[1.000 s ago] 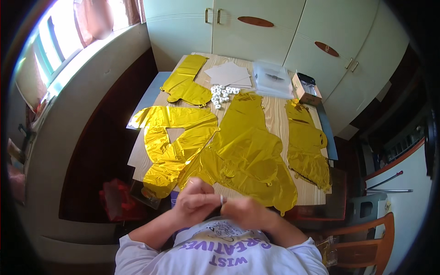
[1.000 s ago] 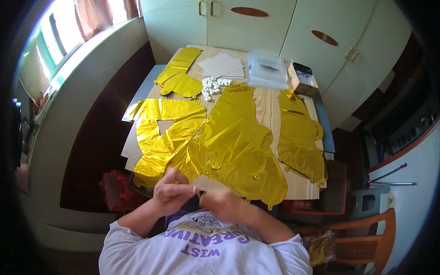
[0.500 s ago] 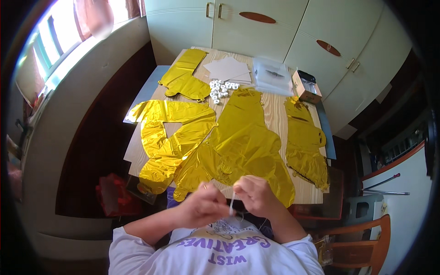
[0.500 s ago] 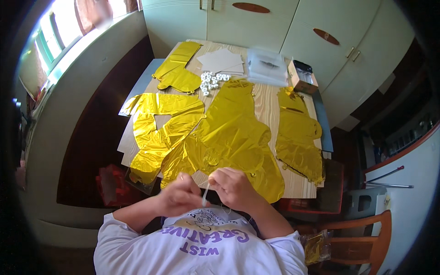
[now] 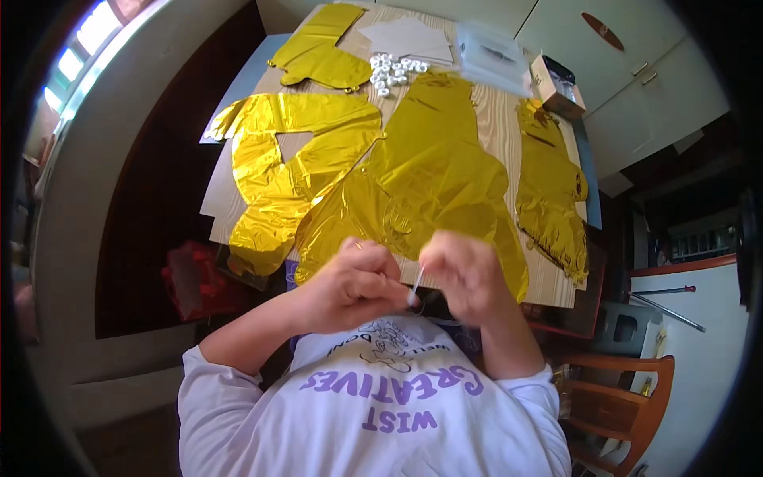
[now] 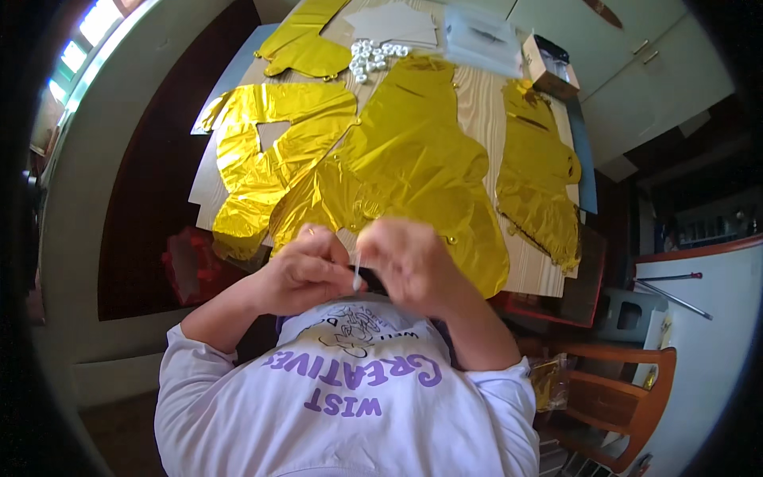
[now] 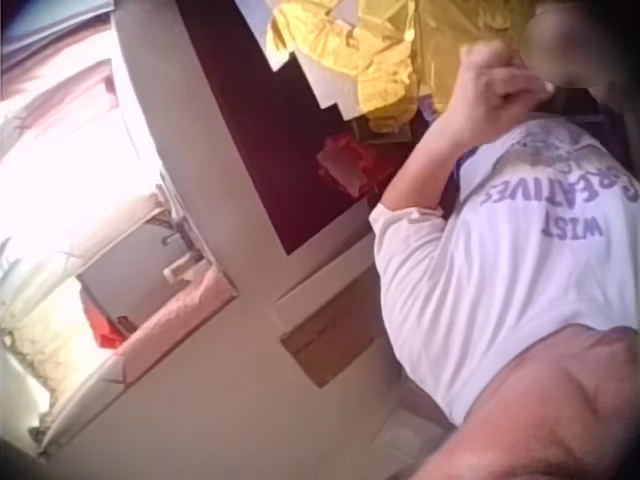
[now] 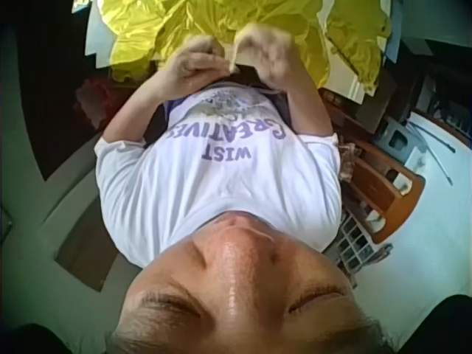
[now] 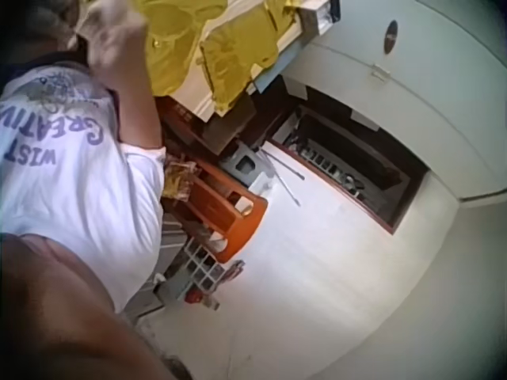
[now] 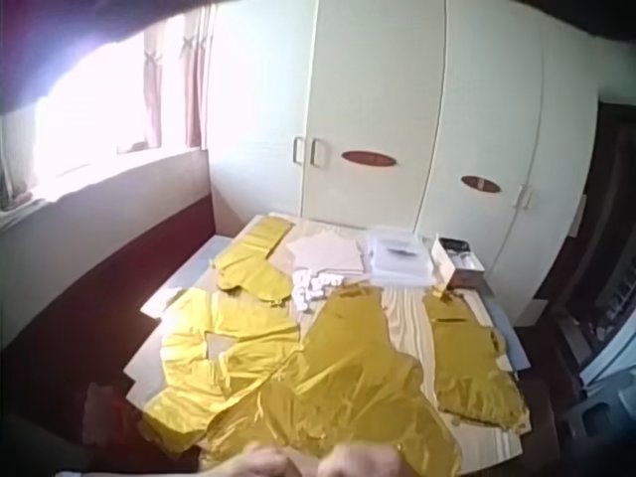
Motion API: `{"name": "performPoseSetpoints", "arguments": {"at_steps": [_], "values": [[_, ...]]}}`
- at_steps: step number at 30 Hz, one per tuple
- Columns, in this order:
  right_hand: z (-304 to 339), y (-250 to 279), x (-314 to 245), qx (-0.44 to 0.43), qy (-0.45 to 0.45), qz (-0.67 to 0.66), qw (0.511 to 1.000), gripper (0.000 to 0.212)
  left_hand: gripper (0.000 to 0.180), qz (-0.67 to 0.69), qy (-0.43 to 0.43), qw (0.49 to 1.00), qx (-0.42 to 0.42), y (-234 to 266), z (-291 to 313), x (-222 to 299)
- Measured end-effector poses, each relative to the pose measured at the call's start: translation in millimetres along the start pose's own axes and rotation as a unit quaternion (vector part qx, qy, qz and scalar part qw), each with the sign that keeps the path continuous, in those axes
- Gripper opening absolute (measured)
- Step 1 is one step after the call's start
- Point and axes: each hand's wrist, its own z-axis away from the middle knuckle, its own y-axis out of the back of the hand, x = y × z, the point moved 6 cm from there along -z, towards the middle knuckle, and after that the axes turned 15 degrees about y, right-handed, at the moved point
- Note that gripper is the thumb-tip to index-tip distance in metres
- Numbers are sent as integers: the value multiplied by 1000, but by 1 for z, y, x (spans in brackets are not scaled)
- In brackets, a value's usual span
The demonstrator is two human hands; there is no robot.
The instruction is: Manual assembly of gold foil balloons by attaching plastic valves and string.
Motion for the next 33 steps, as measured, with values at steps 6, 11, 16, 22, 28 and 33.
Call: {"name": "performPoseSetpoints", "arguments": {"at_steps": [6, 11, 16, 22, 28, 33], "values": [[2, -28, -12, -101, 40, -84, 990, 7, 11, 16, 70, 985, 155, 33, -13, -13], [-2, -10, 12, -56, -1, 29, 998, 7, 13, 201, 98, 974, 43, 22, -7, -3], [-4, -9, -9, -45, 36, -67, 996, 9, 15, -91, 51, 993, 63, 17, -12, -12], [11, -33, -3, -146, 33, -85, 985, 11, 12, 83, 119, 977, 156, 34, -12, -20], [5, -4, 17, -10, -48, -32, 998, 12, 13, 173, 67, 983, -15, 5, -12, 7], [10, -16, -14, -70, 35, -110, 991, 14, 12, 55, 85, 993, 65, 12, -10, -16]]}}
